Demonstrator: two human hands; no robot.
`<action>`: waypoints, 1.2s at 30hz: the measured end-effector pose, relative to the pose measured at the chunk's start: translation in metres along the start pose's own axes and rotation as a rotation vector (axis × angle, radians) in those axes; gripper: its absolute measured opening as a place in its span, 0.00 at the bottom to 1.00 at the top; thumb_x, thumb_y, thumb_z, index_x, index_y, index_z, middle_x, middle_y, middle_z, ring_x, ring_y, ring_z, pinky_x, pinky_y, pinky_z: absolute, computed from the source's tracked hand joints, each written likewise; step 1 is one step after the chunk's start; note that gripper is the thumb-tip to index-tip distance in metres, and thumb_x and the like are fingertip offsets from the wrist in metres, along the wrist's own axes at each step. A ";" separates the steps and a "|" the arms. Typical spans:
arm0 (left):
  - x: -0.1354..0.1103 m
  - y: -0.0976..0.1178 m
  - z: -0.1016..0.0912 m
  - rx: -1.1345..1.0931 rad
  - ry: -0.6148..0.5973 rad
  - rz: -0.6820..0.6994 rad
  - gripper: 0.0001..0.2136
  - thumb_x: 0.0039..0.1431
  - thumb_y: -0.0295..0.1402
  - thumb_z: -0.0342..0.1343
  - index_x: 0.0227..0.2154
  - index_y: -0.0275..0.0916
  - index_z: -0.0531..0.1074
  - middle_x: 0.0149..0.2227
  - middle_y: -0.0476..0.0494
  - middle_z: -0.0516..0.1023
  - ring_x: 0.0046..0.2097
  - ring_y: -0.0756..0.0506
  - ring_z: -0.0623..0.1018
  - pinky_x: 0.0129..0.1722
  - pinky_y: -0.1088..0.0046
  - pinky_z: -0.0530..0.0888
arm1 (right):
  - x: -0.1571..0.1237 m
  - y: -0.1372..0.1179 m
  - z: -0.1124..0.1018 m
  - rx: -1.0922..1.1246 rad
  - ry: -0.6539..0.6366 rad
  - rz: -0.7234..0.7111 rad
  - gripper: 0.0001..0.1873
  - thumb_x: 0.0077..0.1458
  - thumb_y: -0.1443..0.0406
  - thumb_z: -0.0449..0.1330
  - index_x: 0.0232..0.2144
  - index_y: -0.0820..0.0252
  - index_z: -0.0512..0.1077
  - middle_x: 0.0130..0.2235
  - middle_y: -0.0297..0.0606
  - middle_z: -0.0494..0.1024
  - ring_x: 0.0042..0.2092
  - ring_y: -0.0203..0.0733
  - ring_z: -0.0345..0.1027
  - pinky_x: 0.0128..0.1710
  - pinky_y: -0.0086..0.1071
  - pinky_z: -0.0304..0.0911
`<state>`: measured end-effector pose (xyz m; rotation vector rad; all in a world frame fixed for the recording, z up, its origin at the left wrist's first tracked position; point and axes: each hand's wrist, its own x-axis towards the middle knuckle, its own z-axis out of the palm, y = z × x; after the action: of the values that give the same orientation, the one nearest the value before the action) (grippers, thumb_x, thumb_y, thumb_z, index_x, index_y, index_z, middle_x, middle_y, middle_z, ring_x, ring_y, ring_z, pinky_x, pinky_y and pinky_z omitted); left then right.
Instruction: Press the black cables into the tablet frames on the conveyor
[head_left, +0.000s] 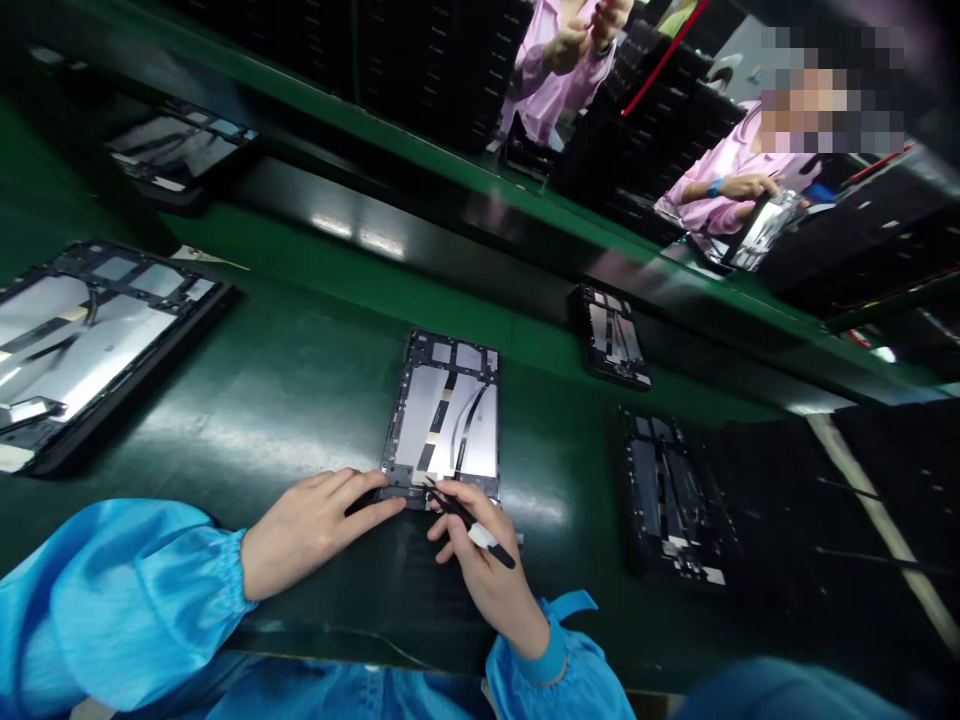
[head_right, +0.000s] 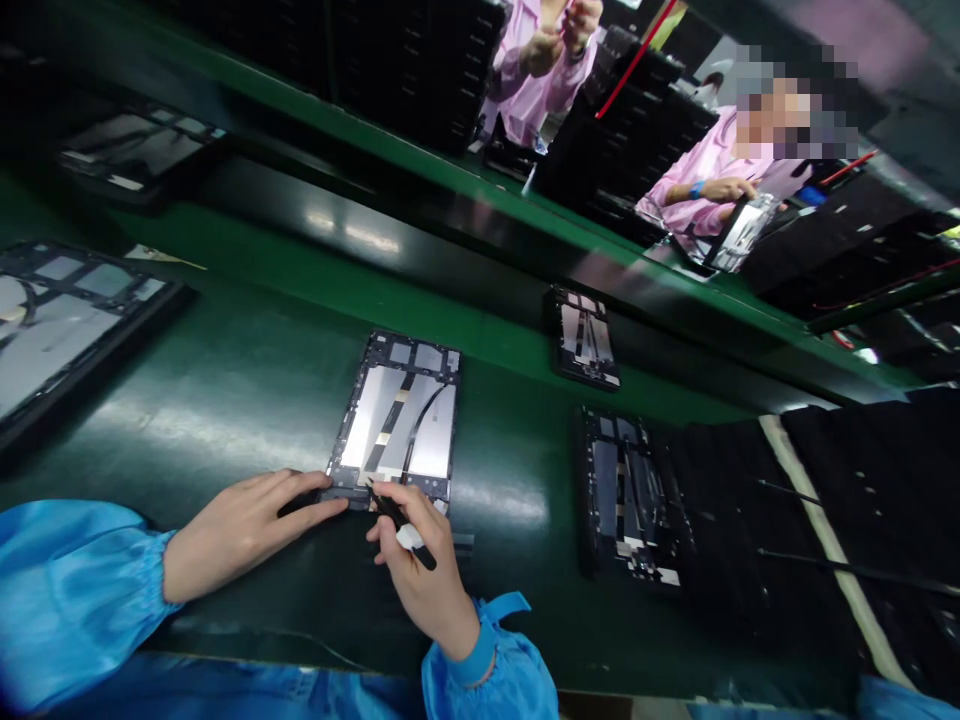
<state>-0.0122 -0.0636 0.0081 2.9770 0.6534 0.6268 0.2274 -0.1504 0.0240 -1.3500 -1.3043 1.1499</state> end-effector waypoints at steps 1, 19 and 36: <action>0.000 0.000 0.000 -0.002 -0.001 -0.004 0.20 0.73 0.22 0.37 0.57 0.41 0.69 0.53 0.39 0.73 0.45 0.43 0.75 0.41 0.68 0.74 | 0.000 0.002 0.002 0.011 0.013 0.019 0.13 0.69 0.56 0.57 0.51 0.52 0.74 0.41 0.39 0.78 0.32 0.38 0.77 0.27 0.29 0.76; -0.010 -0.003 0.014 -0.025 -0.002 -0.026 0.22 0.71 0.23 0.39 0.62 0.46 0.65 0.55 0.40 0.73 0.45 0.44 0.75 0.44 0.68 0.74 | 0.004 0.012 -0.003 -0.085 0.179 0.078 0.09 0.63 0.59 0.60 0.34 0.58 0.75 0.23 0.31 0.75 0.21 0.37 0.71 0.21 0.28 0.70; -0.017 -0.012 0.018 -0.043 0.092 -0.007 0.18 0.73 0.26 0.43 0.60 0.49 0.68 0.55 0.42 0.76 0.45 0.45 0.77 0.45 0.69 0.74 | 0.008 0.001 0.006 -0.151 -0.073 -0.154 0.08 0.66 0.63 0.59 0.42 0.54 0.78 0.41 0.38 0.83 0.31 0.40 0.79 0.40 0.38 0.78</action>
<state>-0.0245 -0.0585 -0.0162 2.9195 0.6465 0.7715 0.2219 -0.1424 0.0220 -1.2998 -1.5464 1.0195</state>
